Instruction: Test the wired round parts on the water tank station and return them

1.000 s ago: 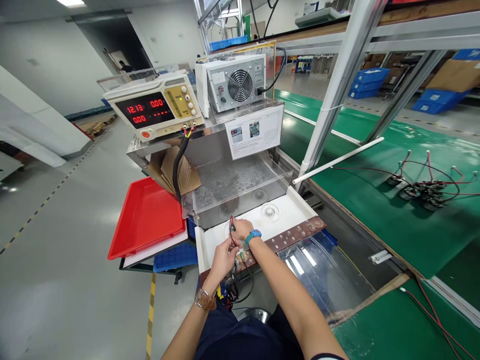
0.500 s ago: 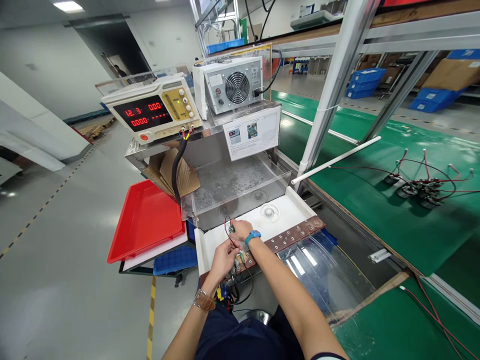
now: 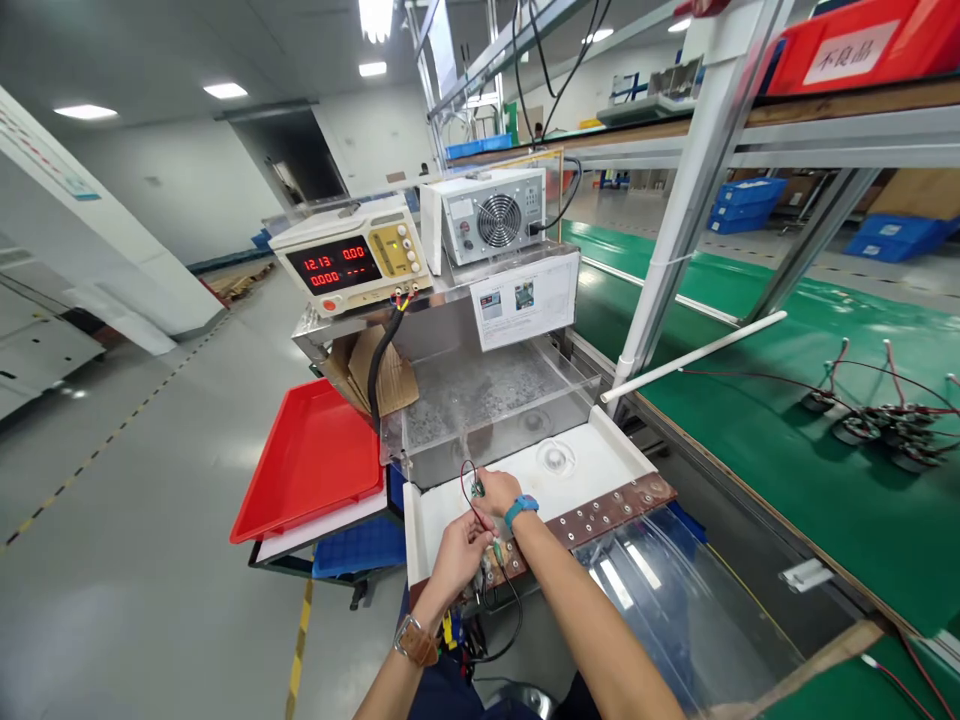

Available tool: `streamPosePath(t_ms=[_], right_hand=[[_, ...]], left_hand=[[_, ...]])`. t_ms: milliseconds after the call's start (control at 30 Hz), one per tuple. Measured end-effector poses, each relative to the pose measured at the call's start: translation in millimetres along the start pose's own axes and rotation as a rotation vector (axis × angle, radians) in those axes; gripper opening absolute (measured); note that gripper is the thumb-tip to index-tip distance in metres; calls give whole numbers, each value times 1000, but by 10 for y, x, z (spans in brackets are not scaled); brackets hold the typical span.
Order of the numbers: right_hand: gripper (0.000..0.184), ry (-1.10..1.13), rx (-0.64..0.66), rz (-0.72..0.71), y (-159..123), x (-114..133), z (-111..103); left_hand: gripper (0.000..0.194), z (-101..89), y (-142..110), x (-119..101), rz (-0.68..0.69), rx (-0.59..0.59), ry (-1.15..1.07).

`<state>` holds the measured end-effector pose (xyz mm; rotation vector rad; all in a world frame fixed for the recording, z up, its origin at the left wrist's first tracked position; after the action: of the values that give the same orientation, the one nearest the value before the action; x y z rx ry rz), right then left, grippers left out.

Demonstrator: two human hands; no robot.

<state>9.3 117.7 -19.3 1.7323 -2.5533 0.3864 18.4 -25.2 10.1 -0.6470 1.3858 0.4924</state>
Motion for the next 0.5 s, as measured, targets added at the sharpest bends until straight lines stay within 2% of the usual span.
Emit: streamPosePath(t_ms=[267, 500], right_hand=[[33, 25, -24, -6, -21, 45, -5], [30, 16, -55, 4, -54, 111, -107]], left_hand=[[10, -1, -7, 27, -22, -39, -50], [12, 8, 30, -8, -1, -63, -88]])
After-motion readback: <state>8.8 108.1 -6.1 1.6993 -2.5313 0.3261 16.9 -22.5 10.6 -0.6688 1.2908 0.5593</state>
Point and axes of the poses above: each hand's wrist, its own y-axis towards the middle knuckle, its own z-axis out of the palm, x = y × z, the point moved 1 cm from there along y, towards the middle knuckle, and after that the axes turned 14 degrees about -y, right-handed, at the moved point
